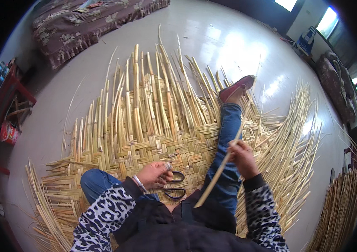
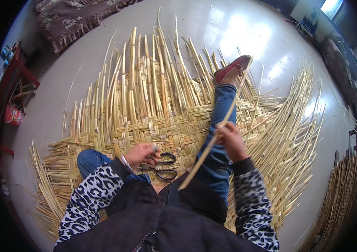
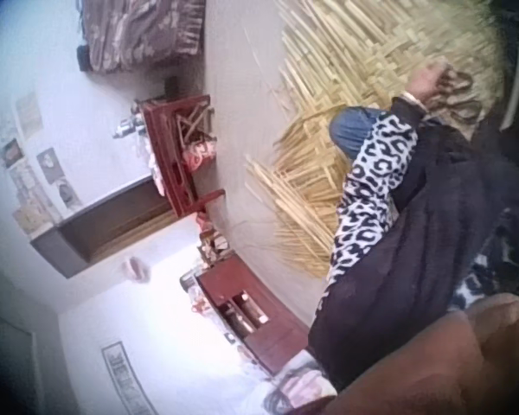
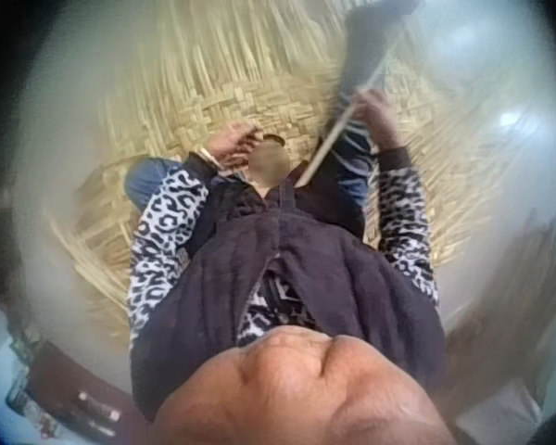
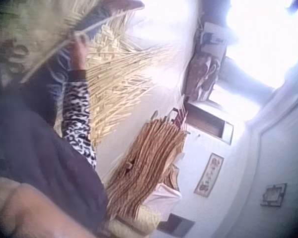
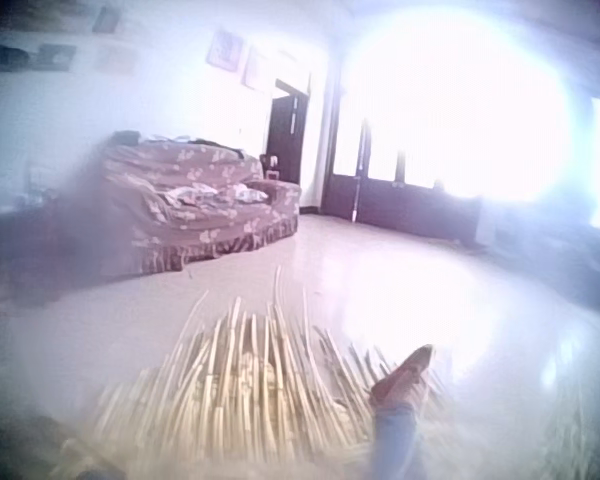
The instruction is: The person sits on the floor and weaves a large mat from dried palm fronds. They interlace the fronds by hand, occasionally using scissors to trim excess material and adjust the weave pattern.
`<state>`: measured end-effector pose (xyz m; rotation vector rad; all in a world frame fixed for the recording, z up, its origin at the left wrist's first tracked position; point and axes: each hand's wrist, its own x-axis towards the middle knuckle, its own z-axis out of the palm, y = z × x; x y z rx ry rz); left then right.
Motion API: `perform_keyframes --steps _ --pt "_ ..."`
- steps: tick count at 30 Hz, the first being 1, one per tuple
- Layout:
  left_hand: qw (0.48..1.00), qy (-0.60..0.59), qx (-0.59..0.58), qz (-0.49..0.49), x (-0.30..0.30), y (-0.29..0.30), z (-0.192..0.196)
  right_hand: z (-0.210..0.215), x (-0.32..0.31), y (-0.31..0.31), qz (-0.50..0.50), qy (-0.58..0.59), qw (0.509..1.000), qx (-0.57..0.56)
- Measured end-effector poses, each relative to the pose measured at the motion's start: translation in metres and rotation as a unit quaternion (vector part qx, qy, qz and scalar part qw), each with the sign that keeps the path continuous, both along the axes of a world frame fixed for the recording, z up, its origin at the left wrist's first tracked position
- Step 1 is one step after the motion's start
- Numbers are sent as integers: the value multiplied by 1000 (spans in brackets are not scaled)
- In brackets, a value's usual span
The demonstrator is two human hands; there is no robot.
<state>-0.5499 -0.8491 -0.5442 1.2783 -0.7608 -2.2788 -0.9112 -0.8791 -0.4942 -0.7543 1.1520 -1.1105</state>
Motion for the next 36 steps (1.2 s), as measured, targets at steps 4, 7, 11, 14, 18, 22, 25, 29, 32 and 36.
perform_keyframes --steps 4,7,11,14,18,22,25,29,32,36 --pt "996 -48 -58 45 -15 -68 -11 -2 -141 -12 -27 185 982 39" --pt "988 -109 -102 26 -41 -127 -20 -29 -201 7 1 424 893 152" --pt "968 -193 -158 12 -85 -209 -44 -50 -188 48 -42 672 737 -54" --pt "951 -258 -170 -17 -104 -261 -68 -39 -122 60 -77 572 812 -93" --pt "937 -290 -172 93 -122 -304 -102 -34 -27 37 -28 580 782 -227" --pt "900 -348 -250 79 -115 -325 -118 -38 4 13 -1 644 726 -243" --pt "933 -279 -178 145 -112 -325 -112 -40 3 6 -16 627 741 -239" --pt "948 -200 -161 186 -111 -336 -80 -43 5 5 -9 652 723 -228" --pt "952 -4 -171 255 -110 -347 -46 -44 8 3 -16 658 720 -217" --pt "942 10 -216 257 -94 -362 8 -43 12 4 -19 661 716 -222"
